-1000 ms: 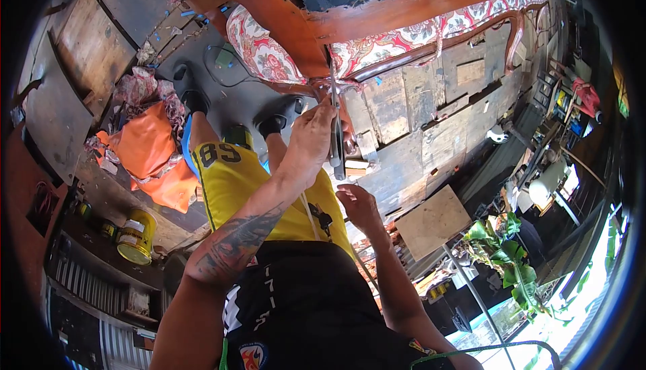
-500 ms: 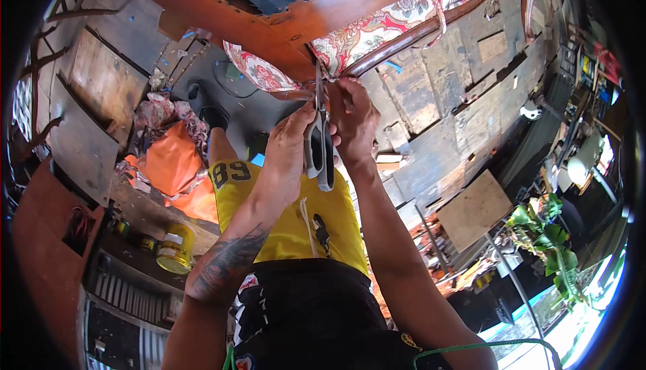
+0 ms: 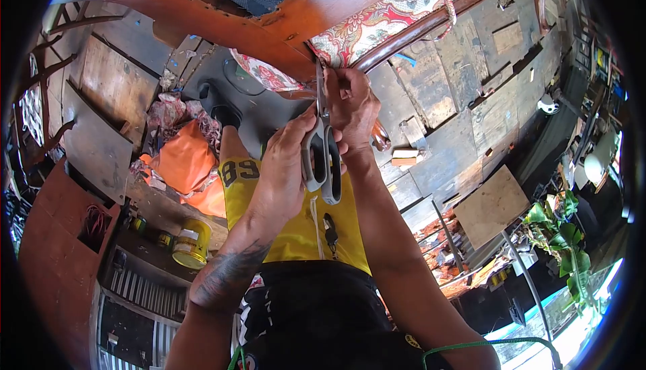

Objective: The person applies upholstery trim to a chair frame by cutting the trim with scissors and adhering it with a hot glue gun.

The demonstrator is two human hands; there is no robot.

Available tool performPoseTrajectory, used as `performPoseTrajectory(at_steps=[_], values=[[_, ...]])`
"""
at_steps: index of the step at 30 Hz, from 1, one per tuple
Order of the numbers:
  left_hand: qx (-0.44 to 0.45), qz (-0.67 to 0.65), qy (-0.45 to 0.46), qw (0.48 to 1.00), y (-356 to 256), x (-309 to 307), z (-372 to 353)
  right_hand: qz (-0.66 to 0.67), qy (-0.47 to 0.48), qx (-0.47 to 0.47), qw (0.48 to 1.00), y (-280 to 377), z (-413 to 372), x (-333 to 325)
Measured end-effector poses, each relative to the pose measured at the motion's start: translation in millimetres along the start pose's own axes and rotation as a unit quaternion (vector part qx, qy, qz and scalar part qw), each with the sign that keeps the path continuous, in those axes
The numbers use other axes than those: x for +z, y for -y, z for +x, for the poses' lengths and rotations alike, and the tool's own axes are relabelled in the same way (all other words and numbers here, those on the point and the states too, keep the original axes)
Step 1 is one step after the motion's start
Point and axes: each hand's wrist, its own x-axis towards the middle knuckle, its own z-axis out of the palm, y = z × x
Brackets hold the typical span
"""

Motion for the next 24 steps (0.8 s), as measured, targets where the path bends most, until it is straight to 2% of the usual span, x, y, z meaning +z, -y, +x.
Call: performPoseTrajectory(at_steps=[5, 7, 14, 18, 23, 24], values=[[0.000, -0.013, 0.002, 1.000, 2, 3, -3, -0.015, 0.005, -0.005, 1.000, 1, 1, -2], [-0.004, -0.015, 0.002, 1.000, 1, 6, -7, -0.005, 0.029, 0.029, 0.999, 1, 2, -4], [0.014, -0.049, 0.023, 0.998, 7, 5, -7, -0.030, 0.052, 0.001, 0.998, 6, 7, -8], [0.014, -0.081, 0.018, 0.996, 15, 1, -5, -0.029, 0.076, 0.020, 0.996, 4, 8, -12], [0.002, -0.047, -0.006, 0.999, 12, 3, -17, -0.027, 0.080, -0.065, 0.994, 12, 5, -20], [0.002, -0.052, -0.003, 0.999, 14, 1, -20, 0.053, 0.121, 0.024, 0.991, 12, 5, -26]])
